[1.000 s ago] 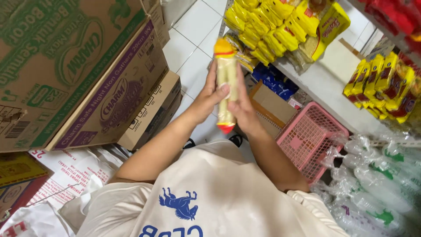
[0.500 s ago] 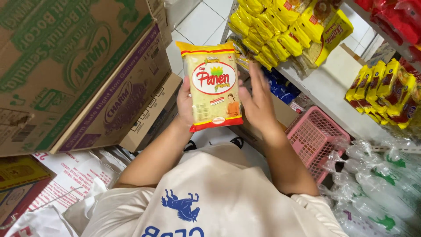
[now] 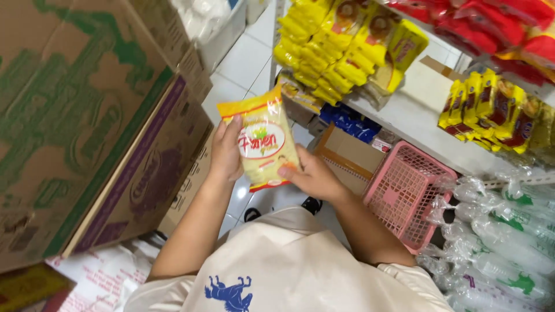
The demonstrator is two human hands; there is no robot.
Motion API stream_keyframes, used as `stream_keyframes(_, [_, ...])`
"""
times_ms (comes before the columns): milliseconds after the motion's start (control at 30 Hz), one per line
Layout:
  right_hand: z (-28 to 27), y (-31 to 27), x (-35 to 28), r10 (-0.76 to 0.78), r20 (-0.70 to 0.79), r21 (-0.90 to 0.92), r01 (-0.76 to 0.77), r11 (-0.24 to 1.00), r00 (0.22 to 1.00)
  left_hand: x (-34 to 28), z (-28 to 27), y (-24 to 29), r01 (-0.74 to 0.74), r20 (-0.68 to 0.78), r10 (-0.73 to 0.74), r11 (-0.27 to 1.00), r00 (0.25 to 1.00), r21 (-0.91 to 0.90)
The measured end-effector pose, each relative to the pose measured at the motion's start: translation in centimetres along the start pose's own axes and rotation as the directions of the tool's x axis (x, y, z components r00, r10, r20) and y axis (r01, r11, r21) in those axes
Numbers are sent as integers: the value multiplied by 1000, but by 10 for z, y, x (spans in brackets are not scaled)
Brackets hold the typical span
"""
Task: The person picks up a package of noodles, turns it over, and places it into a pink basket before repeating the process with several more packages. They then return the noodle packages to the shelf and rearrange them by hand.
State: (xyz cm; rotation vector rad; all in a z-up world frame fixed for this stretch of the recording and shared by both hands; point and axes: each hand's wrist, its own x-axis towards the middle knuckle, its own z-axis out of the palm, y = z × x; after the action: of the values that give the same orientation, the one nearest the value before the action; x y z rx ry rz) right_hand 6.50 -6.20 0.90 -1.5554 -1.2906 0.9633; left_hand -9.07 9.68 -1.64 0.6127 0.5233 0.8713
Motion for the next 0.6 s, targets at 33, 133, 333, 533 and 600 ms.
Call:
stream_keyframes(33, [-2,0,3,-6,25,21,5,1000,1000,0,1,-2,-13,24,13,1000,1000,23])
stream_keyframes(133, [-6,0,16,-76,-77,341,98,935,994,-3,8,-10,-31,87,20,992,996,124])
stream_keyframes(333, [-16,5,38,-7,-367,649,262,715,930,-4,36,-29,-67,222,21,977,975,201])
stream_keyframes(533, [-26,15,28,-41,-471,567,338,752,881,15,61,-16,-228,266,118,872,957,434])
stream_keyframes(600, [-32,13,25,-28,-505,543,344,766,862,17,72,-20,-202,239,106,885,965,420])
